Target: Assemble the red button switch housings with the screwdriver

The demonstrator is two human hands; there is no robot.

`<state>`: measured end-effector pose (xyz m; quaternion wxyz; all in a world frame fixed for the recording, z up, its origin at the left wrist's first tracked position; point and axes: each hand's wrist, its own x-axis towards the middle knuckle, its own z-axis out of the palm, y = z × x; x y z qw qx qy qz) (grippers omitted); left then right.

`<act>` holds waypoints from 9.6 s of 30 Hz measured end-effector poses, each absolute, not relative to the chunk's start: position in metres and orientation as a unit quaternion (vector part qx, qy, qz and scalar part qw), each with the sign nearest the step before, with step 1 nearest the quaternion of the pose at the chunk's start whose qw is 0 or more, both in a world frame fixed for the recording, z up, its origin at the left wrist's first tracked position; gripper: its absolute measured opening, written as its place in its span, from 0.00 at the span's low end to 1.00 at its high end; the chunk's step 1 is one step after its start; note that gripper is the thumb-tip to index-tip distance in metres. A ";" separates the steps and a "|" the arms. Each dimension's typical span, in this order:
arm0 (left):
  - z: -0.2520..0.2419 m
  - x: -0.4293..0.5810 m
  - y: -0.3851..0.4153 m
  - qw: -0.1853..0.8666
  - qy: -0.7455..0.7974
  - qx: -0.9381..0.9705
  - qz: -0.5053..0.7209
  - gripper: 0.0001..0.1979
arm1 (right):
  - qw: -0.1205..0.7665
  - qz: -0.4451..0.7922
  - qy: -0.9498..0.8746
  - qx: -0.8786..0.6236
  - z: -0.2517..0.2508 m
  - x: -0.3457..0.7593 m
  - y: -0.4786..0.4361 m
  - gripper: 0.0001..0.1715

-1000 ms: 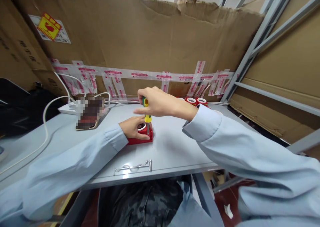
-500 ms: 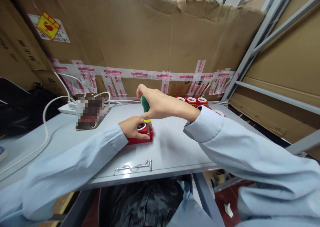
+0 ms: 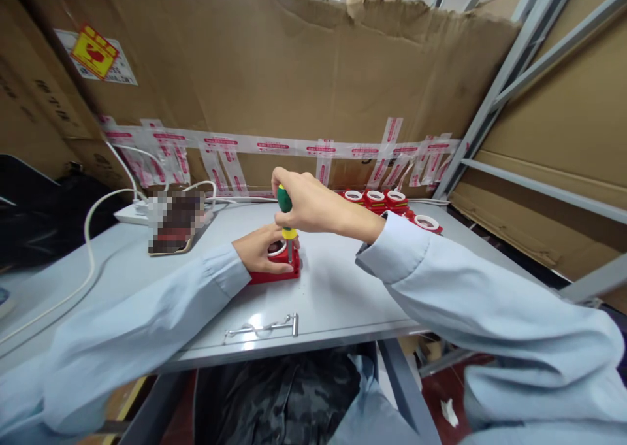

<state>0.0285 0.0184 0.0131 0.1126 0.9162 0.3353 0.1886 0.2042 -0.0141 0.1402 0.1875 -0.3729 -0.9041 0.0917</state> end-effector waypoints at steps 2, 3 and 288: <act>0.016 0.027 0.015 0.097 0.336 0.919 0.185 0.22 | 0.183 0.124 -0.904 -0.366 0.140 0.205 -0.014 0.22; 0.017 0.027 0.013 0.090 0.338 0.919 0.181 0.22 | 0.178 0.134 -0.904 -0.364 0.140 0.206 -0.014 0.24; 0.026 0.008 -0.024 0.076 0.274 0.933 0.221 0.12 | 0.387 0.102 -0.857 -0.326 0.142 0.219 -0.023 0.09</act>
